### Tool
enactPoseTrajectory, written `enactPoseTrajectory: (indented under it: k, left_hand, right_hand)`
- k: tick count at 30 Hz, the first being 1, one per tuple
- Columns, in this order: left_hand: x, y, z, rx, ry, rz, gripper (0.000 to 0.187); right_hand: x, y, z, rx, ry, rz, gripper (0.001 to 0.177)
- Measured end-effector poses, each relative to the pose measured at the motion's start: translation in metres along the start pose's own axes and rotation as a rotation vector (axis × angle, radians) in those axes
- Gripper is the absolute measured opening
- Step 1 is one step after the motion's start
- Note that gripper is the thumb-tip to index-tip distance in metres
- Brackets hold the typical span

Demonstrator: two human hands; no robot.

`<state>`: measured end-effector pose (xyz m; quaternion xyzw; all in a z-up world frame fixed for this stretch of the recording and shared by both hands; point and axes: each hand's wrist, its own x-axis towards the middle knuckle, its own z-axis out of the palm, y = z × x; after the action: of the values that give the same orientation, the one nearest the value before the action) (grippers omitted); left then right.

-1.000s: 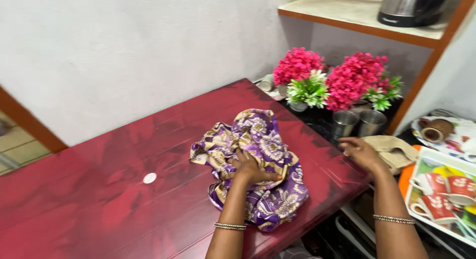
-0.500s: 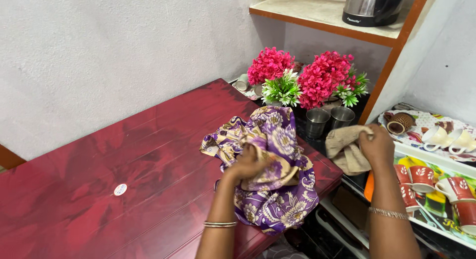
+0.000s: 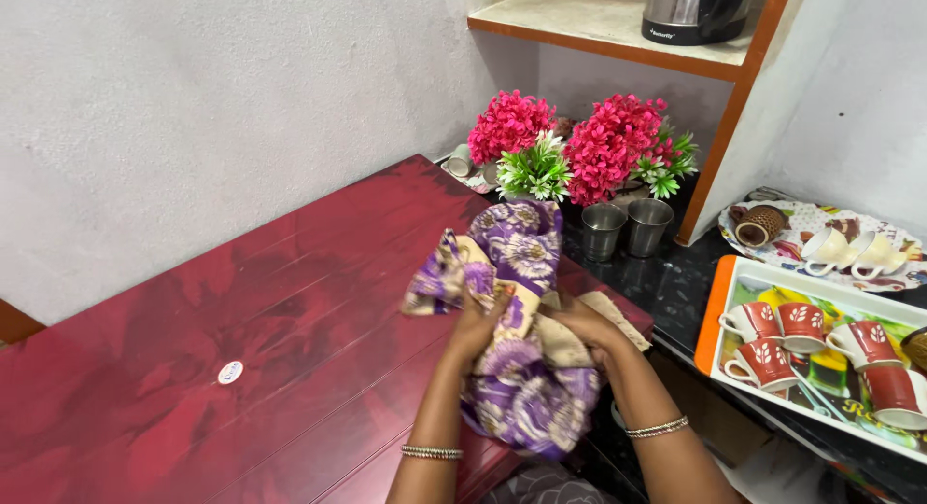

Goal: The person clears a table by moving cups, a tray of mugs, and flower pots to a nearby shelf. They then remove a purple patterned tablecloth and wipe the red table surface with a beige cloth.

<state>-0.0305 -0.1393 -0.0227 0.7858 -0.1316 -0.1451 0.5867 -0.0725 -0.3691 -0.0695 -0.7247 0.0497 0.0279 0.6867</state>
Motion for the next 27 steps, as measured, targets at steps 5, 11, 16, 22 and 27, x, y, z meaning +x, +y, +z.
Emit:
enactPoseTrajectory:
  k: [5,11,16,22,27]
  left_hand:
    - [-0.029,0.029,0.041,-0.163,-0.352,-0.055,0.116]
    - [0.010,0.088,0.169,-0.219,-0.609,0.137,0.108]
    - [0.039,0.143,0.247,-0.153,-0.388,0.338,0.116]
    - [0.060,0.121,0.268,0.834,-0.040,0.310,0.086]
    - [0.056,0.066,0.280,0.594,-0.354,0.571,0.084]
  right_hand:
    - [-0.024,0.020,-0.069,0.052,0.070,-0.176,0.074]
    - [-0.115,-0.042,-0.177,-0.069,0.508,-0.387,0.071]
    - [-0.140,-0.075,-0.220,-0.194,0.945,-0.532,0.069]
    - [-0.089,-0.011,-0.281,-0.441,1.225,-0.227,0.069]
    - [-0.099,-0.012,-0.283,-0.533,1.296,-0.407,0.083]
